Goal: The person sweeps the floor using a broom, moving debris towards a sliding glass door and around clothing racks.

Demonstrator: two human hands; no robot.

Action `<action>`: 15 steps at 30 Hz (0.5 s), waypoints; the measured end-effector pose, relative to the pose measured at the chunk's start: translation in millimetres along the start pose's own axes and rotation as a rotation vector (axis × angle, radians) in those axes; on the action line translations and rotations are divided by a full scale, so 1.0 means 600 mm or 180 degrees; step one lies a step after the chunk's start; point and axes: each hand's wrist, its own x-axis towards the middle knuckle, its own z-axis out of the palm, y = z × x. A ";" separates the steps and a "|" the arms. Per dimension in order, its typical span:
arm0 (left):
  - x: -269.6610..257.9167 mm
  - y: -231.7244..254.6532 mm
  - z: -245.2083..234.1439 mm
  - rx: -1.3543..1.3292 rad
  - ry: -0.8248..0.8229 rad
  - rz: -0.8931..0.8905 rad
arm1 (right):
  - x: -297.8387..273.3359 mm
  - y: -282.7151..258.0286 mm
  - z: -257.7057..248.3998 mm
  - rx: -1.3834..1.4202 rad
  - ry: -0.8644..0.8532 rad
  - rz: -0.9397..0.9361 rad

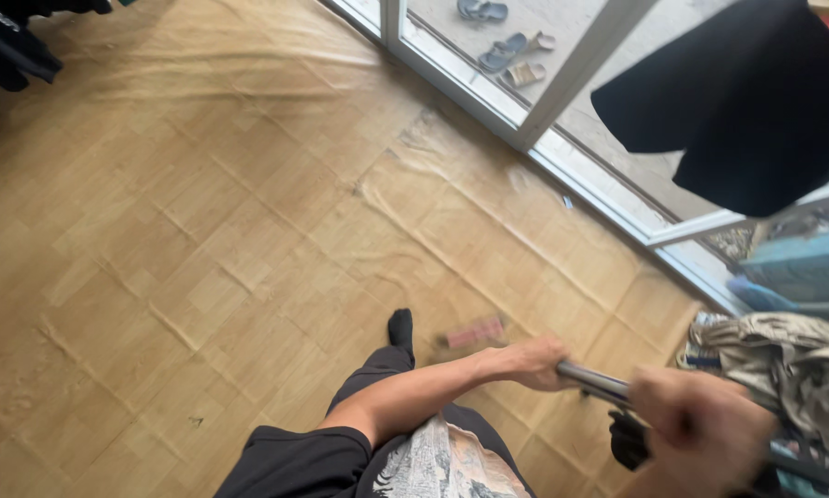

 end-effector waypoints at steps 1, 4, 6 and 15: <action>-0.002 -0.025 -0.009 -0.0169 -0.0183 -0.0189 | 0.027 0.053 0.021 -0.0334 0.0108 0.0230; -0.004 -0.104 -0.058 -0.0399 -0.0518 -0.0449 | 0.076 0.153 0.075 -0.0988 0.0118 0.0670; -0.027 -0.149 -0.097 -0.0242 -0.0481 -0.0276 | 0.096 0.180 0.092 -0.0476 -0.0132 0.0426; -0.129 -0.380 -0.425 0.1172 0.1071 -0.0433 | 0.156 0.376 0.220 0.0214 -0.0012 -0.0376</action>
